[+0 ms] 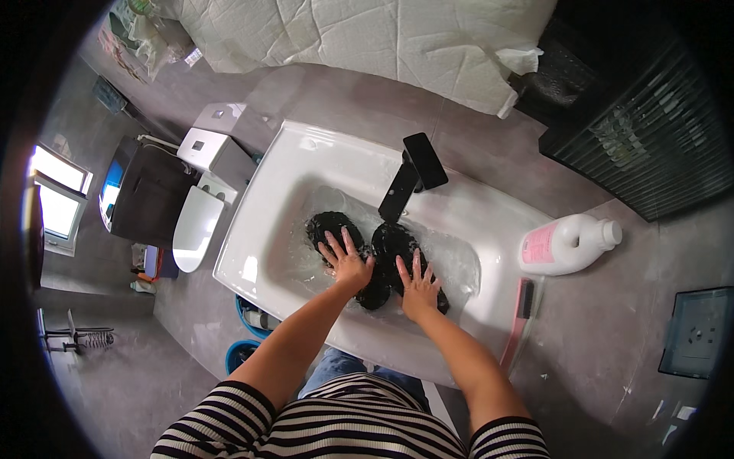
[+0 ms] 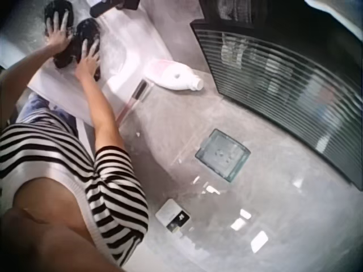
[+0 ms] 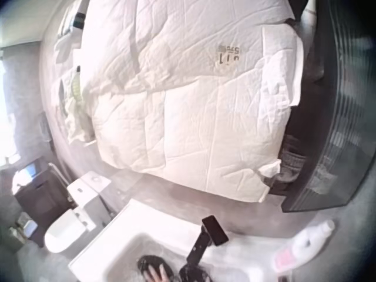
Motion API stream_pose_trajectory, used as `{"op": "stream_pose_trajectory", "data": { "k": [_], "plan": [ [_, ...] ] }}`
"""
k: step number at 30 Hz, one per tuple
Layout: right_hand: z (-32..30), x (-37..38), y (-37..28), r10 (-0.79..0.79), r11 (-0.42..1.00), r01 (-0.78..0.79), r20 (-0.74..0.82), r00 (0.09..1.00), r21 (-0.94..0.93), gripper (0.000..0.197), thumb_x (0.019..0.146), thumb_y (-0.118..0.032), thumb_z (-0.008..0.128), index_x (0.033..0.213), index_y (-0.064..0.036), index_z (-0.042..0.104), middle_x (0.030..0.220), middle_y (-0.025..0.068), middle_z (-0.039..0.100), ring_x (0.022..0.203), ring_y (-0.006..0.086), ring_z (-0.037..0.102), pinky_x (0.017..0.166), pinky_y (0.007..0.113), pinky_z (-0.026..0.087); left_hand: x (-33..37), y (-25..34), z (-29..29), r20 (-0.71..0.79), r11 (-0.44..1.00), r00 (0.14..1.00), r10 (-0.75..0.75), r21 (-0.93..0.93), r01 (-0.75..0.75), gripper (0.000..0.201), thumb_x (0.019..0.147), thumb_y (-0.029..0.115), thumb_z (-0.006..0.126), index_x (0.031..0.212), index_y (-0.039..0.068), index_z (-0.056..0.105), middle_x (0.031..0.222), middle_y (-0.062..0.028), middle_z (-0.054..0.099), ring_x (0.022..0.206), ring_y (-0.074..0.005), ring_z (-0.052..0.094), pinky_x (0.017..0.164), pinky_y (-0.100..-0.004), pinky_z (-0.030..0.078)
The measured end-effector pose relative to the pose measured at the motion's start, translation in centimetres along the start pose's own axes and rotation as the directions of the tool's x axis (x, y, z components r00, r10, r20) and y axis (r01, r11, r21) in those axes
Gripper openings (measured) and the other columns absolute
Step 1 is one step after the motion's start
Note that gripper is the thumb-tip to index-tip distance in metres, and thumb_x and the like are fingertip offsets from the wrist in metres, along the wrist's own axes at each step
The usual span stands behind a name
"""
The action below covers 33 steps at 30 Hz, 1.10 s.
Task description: The person washes multiple pairs of shoes and sandals in a bathroom sink. They rinse each pair under running water, scrub them by hand, and place them into blue plastic basins on the floor.
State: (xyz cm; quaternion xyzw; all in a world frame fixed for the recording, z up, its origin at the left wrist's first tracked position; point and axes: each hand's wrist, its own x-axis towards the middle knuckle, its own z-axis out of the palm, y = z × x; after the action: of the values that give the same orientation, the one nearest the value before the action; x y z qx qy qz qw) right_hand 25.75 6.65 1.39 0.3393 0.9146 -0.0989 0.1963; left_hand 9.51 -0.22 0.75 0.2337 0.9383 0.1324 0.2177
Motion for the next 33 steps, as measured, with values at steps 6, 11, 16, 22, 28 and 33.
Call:
{"op": "stream_pose_trajectory", "data": {
  "k": [6,11,16,22,28,33],
  "plan": [
    [-0.8,-0.7,0.2,-0.036,0.995,0.04,-0.051,0.998,0.094,0.104,0.08,-0.037,0.072,0.155,-0.0343,0.0,0.161,0.0159,-0.002,0.139,0.0465,0.027,0.101,0.064,0.034,-0.1,0.5,-0.4,-0.06,0.999,0.997,-0.04,0.0,0.04,0.105,0.08,0.044,0.072,0.155,0.026,0.002,0.16,-0.0168,-0.01,0.145,-0.0471,-0.009,0.105,-0.0686,0.025],
    [-3.5,-1.1,4.4,-0.17,0.758,0.258,-0.2,0.965,0.598,0.095,0.078,-0.025,0.071,0.155,-0.0288,0.016,0.158,0.0178,0.016,0.138,0.0437,0.031,0.104,0.06,0.034,-1.4,0.9,-3.3,-0.186,0.93,0.982,0.038,-0.353,-0.103,0.106,0.061,0.032,0.084,0.15,0.026,0.027,0.16,-0.0163,0.003,0.142,-0.047,0.01,0.104,-0.0642,0.032],
    [-4.2,-1.8,7.1,-0.207,0.376,0.251,-0.183,0.961,0.892,0.082,0.083,-0.016,0.064,0.154,-0.0097,0.023,0.148,0.0134,0.041,0.128,0.025,0.047,0.105,0.031,0.039,-1.1,-1.4,-1.4,-0.244,0.801,0.959,0.142,-0.541,-0.256,0.101,0.066,0.037,0.079,0.152,0.022,0.027,0.158,-0.0258,0.007,0.14,-0.0498,0.015,0.113,-0.0552,0.023],
    [-3.6,-1.5,10.1,-0.257,0.072,-0.247,0.258,0.931,0.966,0.063,0.089,-0.024,0.06,0.145,-0.0047,0.039,0.128,0.0064,0.057,0.113,0.0184,0.056,0.098,0.029,0.044,-0.9,-2.7,-1.6,-0.243,0.941,0.95,0.196,-0.226,-0.252,0.106,0.074,0.053,0.074,0.156,0.022,0.014,0.16,-0.0239,0.002,0.145,-0.046,0.003,0.11,-0.0659,0.017],
    [-1.1,-0.2,7.7,0.056,0.724,-0.038,-0.004,0.998,0.688,0.071,0.083,-0.039,0.071,0.136,0.0005,0.045,0.124,0.023,0.061,0.114,0.0365,0.06,0.097,0.04,0.047,-1.2,-1.4,-2.4,-0.108,0.998,0.993,0.054,0.035,-0.051,0.128,0.063,0.066,0.077,0.156,0.023,-0.001,0.16,-0.0184,-0.013,0.147,-0.0438,-0.006,0.106,-0.0697,0.02],
    [3.7,2.8,8.0,0.01,0.676,-0.197,0.258,0.966,0.71,0.07,0.081,-0.046,0.072,0.128,0.0018,0.051,0.112,0.0282,0.064,0.107,0.0415,0.062,0.092,0.043,0.049,0.0,-0.3,-1.7,-0.004,0.984,0.984,0.178,0.03,-0.178,0.124,0.064,0.053,0.078,0.156,0.023,0.001,0.16,-0.02,-0.005,0.146,-0.0468,-0.005,0.105,-0.0704,0.026]
  ]
}}
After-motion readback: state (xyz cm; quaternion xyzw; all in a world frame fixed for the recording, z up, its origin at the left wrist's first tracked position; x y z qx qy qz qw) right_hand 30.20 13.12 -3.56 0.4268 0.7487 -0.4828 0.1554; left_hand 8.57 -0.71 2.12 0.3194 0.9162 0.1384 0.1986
